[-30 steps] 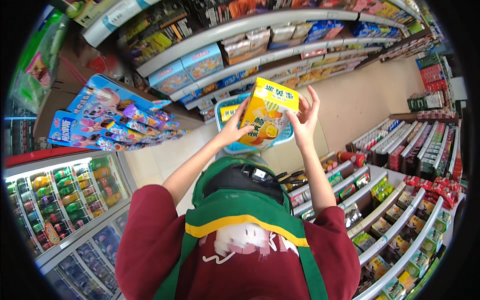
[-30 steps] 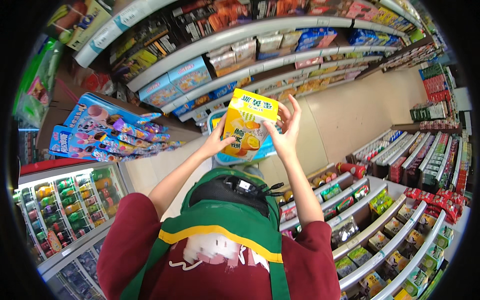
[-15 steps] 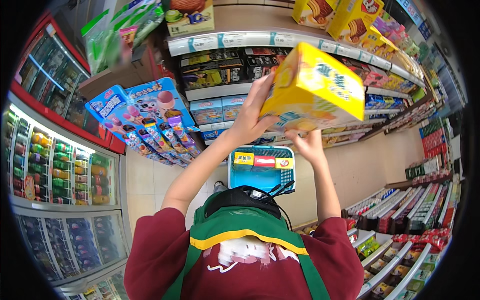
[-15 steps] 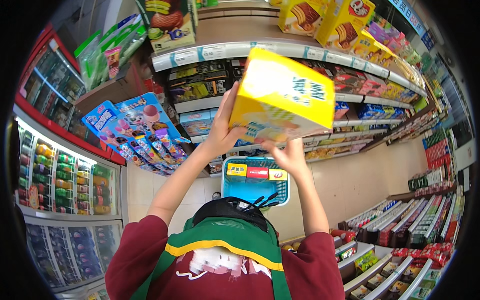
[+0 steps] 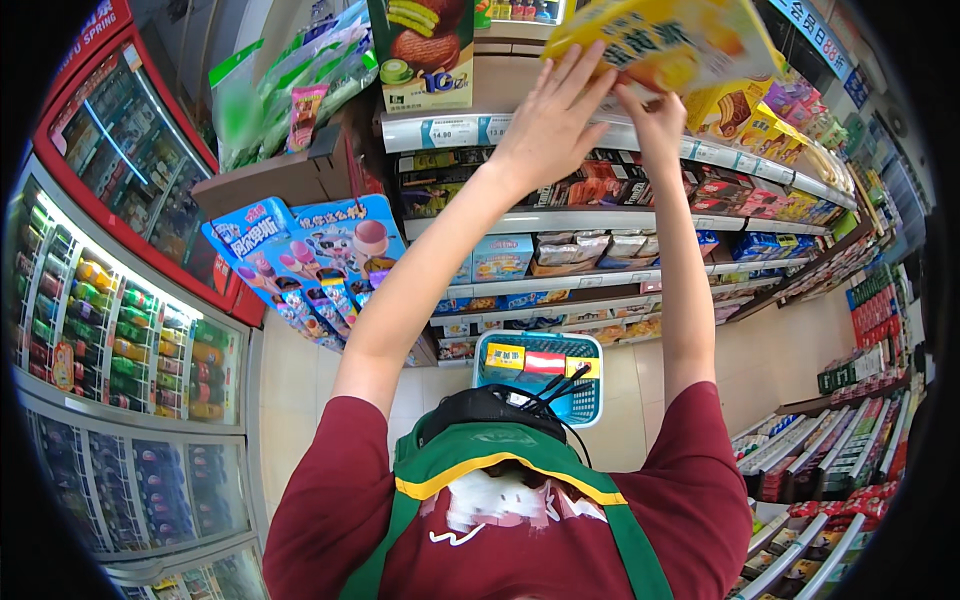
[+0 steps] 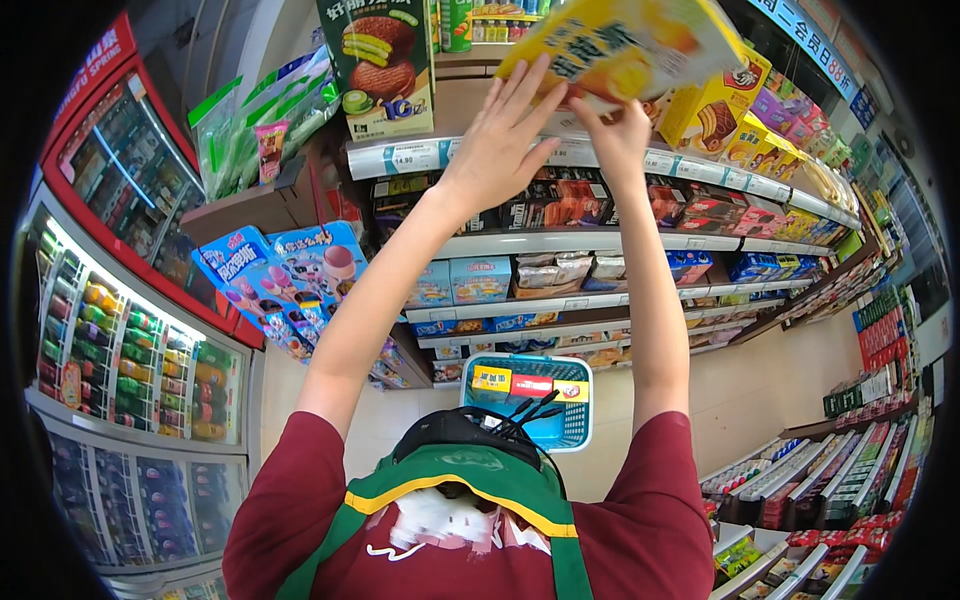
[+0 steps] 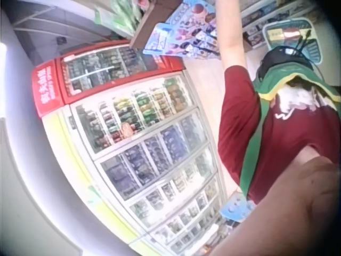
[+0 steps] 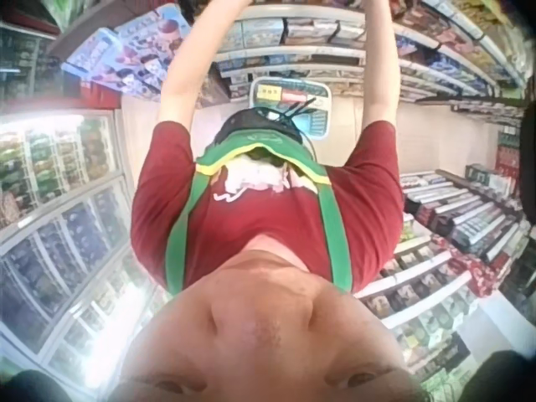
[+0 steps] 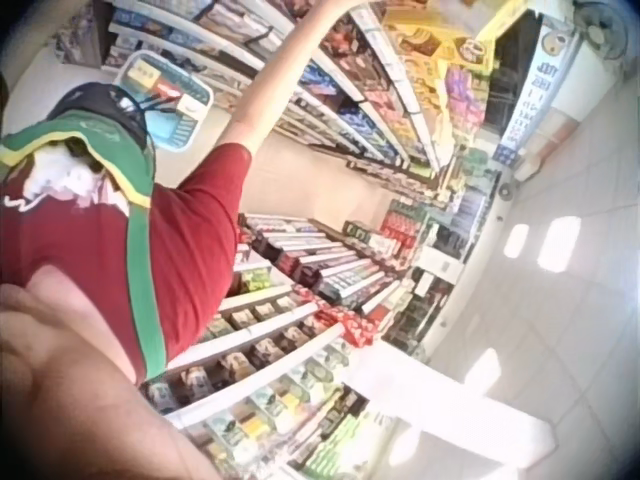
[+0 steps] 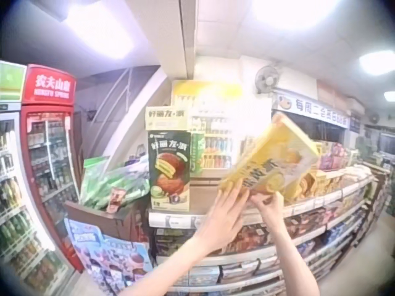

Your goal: The person repeatedly picks snack boxes from a blue basket, places them on a shelf, then removes them and returns them to the basket. This cycle continues with multiple snack boxes throughout the clip.

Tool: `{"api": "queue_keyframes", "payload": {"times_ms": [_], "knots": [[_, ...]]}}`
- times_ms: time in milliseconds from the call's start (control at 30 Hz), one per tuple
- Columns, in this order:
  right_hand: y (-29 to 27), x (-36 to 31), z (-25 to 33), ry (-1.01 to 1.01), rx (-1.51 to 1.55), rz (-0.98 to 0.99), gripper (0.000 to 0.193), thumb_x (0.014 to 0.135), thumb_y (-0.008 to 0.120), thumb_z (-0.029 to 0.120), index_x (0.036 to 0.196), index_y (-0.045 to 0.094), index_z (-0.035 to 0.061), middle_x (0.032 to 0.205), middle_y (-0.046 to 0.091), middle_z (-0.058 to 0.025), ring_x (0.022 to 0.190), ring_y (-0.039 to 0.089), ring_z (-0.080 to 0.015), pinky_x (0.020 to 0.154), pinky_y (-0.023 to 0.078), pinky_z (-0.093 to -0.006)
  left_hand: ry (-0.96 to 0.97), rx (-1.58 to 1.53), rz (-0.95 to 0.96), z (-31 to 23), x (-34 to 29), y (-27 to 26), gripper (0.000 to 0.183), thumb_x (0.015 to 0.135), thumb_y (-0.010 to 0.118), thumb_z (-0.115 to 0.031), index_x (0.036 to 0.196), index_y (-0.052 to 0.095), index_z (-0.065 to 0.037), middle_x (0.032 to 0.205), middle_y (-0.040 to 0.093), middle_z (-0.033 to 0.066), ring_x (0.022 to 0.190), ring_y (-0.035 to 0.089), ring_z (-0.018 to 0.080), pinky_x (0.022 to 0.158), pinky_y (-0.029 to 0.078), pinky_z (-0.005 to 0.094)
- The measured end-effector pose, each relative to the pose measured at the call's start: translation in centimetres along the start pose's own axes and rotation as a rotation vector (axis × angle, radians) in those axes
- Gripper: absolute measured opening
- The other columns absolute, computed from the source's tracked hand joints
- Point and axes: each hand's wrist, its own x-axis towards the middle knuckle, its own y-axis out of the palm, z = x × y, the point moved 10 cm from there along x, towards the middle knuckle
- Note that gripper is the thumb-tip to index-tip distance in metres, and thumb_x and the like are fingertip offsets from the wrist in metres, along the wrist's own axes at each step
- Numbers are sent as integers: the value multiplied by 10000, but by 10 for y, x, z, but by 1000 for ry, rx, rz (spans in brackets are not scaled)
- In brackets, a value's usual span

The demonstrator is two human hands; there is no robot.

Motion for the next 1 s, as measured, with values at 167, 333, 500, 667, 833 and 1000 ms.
{"api": "queue_keyframes", "payload": {"times_ms": [167,333,500,667,833,1000], "knots": [[85,45,-21,-4,-51,185,455,800,816,167,1179,652,-24,1111,744,-158,953,734,-199,838,582,-323,-87,208,123,73,-23,27,685,995,565,-316,1552,307,-12,1652,229,163,1525,233,326,1237,211,489],[112,65,-79,53,-137,382,522,809,759,144,1302,628,35,1136,738,-158,1026,720,-237,880,578,-354,-66,289,126,71,-21,44,722,974,583,-321,1552,310,14,1645,261,168,1525,250,303,1242,201,463],[150,43,-57,112,97,612,472,903,716,204,1306,612,-18,1156,722,-178,1058,693,-212,908,556,-347,-139,332,72,86,-26,42,787,971,592,-358,1535,274,90,1646,211,234,1537,208,343,1255,178,442],[150,49,-69,100,-1,556,490,903,716,246,1299,616,-25,1139,726,-189,1020,713,-238,886,564,-355,-170,356,56,86,-28,48,829,957,607,-380,1534,260,104,1638,194,273,1535,194,381,1254,170,469],[150,51,-69,51,-62,499,531,881,724,235,1339,588,3,1171,709,-213,1018,724,-297,878,570,-368,-185,372,26,85,-28,44,822,940,623,-376,1506,302,127,1614,207,319,1520,206,427,1246,190,488],[151,50,-75,17,-185,477,617,885,706,308,1402,528,23,1186,682,-264,1070,685,-384,910,547,-413,-203,399,22,88,-28,45,831,917,637,-396,1480,344,141,1582,249,355,1485,269,465,1227,229,505]]}}
